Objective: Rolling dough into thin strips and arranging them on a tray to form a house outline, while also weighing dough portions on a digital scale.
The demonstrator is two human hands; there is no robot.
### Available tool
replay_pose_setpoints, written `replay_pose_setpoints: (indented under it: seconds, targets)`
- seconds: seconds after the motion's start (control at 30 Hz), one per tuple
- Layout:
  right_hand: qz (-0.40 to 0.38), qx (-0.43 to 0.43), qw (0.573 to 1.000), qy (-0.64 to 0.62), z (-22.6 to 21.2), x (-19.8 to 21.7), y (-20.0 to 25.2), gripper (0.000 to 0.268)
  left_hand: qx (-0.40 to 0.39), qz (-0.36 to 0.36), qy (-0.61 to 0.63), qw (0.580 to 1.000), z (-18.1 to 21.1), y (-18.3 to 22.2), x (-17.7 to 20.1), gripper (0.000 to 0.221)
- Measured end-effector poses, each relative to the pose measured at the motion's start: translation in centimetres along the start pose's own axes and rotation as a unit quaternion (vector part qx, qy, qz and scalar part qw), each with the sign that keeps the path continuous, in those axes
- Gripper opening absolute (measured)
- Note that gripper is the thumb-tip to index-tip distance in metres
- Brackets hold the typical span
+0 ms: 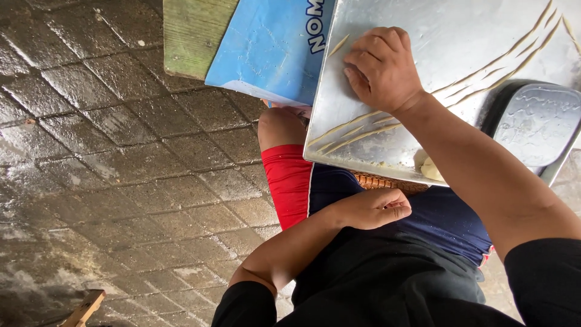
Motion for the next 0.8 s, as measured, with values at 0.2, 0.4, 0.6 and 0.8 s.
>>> replay_pose_setpoints:
  seconds: [0.2, 0.4, 0.6, 0.8]
  targets:
    - [-0.009, 0.007, 1.000, 0.024, 0.3, -0.7, -0.4, 0.015, 0.022, 0.009, 0.008, 1.000, 0.1, 0.1, 0.3, 0.044]
    - [0.017, 0.004, 1.000, -0.009, 0.8, 0.0, -0.6, 0.015, 0.023, 0.009, 0.018, 1.000, 0.5, 0.2, 0.5, 0.043]
    - [-0.015, 0.029, 0.999, 0.007, 0.5, -0.7, -0.5, 0.029, 0.020, 0.011, 0.020, 1.000, 0.7, 0.2, 0.6, 0.044]
    - [0.000, 0.013, 1.000, -0.014, 0.6, -0.6, -0.4, 0.022, 0.027, 0.013, 0.027, 0.999, 0.8, 0.1, 0.8, 0.045]
Point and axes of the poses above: each hand's wrist, its own y-axis away from the middle knuckle, its own x-axis out of the back of the hand, z = x × y, the point moved 10 cm from there along -y, towards the middle knuckle, and after that the axes turned 12 degrees about -z, right-handed, at the moved point
